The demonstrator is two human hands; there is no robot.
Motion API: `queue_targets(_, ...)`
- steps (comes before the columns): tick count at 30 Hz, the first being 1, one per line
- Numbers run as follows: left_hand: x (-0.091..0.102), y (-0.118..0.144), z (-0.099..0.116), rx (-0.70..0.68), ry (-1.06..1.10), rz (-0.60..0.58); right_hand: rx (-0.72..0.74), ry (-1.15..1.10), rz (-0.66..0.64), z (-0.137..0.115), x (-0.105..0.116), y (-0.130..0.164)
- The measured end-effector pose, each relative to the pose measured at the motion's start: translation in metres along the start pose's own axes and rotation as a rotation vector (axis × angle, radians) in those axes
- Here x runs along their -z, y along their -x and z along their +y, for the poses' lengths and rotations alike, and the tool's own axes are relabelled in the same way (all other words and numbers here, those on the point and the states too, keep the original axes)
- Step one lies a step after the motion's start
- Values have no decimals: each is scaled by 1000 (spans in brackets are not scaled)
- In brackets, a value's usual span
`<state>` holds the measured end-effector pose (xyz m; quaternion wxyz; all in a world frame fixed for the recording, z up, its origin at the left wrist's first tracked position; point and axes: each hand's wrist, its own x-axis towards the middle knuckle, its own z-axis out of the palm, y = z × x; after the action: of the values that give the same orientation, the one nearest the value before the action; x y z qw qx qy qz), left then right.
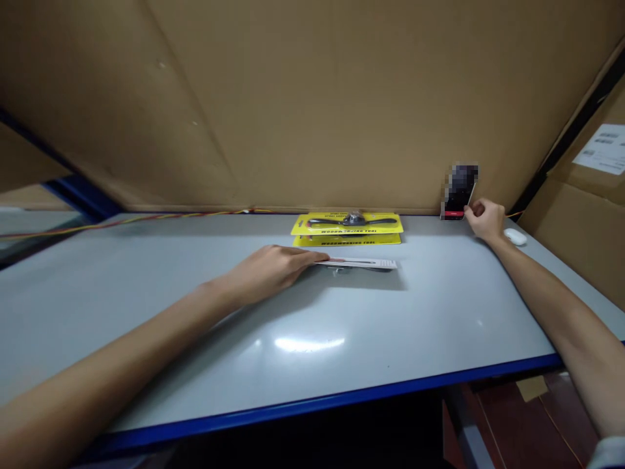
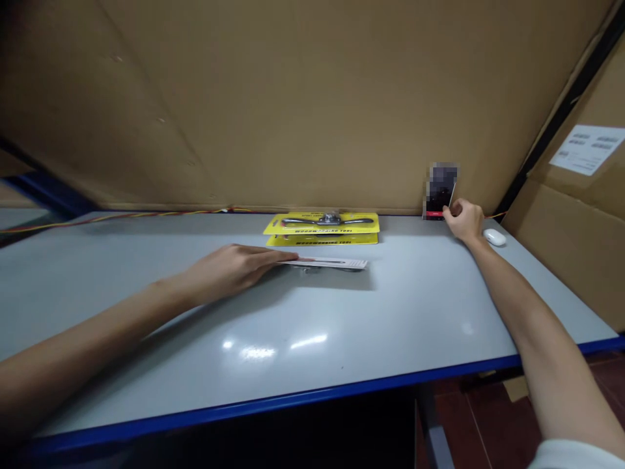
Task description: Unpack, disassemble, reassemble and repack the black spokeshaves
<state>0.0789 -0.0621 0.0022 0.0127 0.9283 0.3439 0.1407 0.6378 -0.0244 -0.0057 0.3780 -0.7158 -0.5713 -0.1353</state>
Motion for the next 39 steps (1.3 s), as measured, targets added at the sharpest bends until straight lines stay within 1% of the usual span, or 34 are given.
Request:
queue_targets(2, 0, -2, 0, 2, -37, 24, -5, -42, 16, -10, -2, 1)
queue_targets(4, 0, -3, 0, 19, -99, 33, -42, -76, 27, -19, -3, 1)
queue_targets(7, 2, -5, 2, 47, -173, 28, -79, -85, 1, -28, -1, -3)
queue_targets(11, 3, -7, 8, 62, -247, 41, -5, 1, -72, -28, 4, -6)
queue_targets(15, 3, -8, 15, 58, -302, 83, -14, 98, -150, -27, 6, -1)
queue_targets(18, 2, -7, 18, 3, -298, 58, 1, 143, -199, -28, 4, 6)
queue_targets(23, -3, -6, 22, -109, -208, 32, 6, 157, -208, -29, 2, 8)
queue_targets(26, -6, -6, 21, -115, -166, 16, -11, 208, -223, -31, 3, 3)
queue_targets(31, -5, -7, 19, -115, -210, -14, -23, 328, -268, -35, 4, -1)
queue_targets(36, -5, -6, 18, -115, -179, -1, -66, 296, -244, -31, 4, 9)
queue_targets(39, -6, -4, 16, -126, -169, 0, -70, 288, -279, -26, 4, 17)
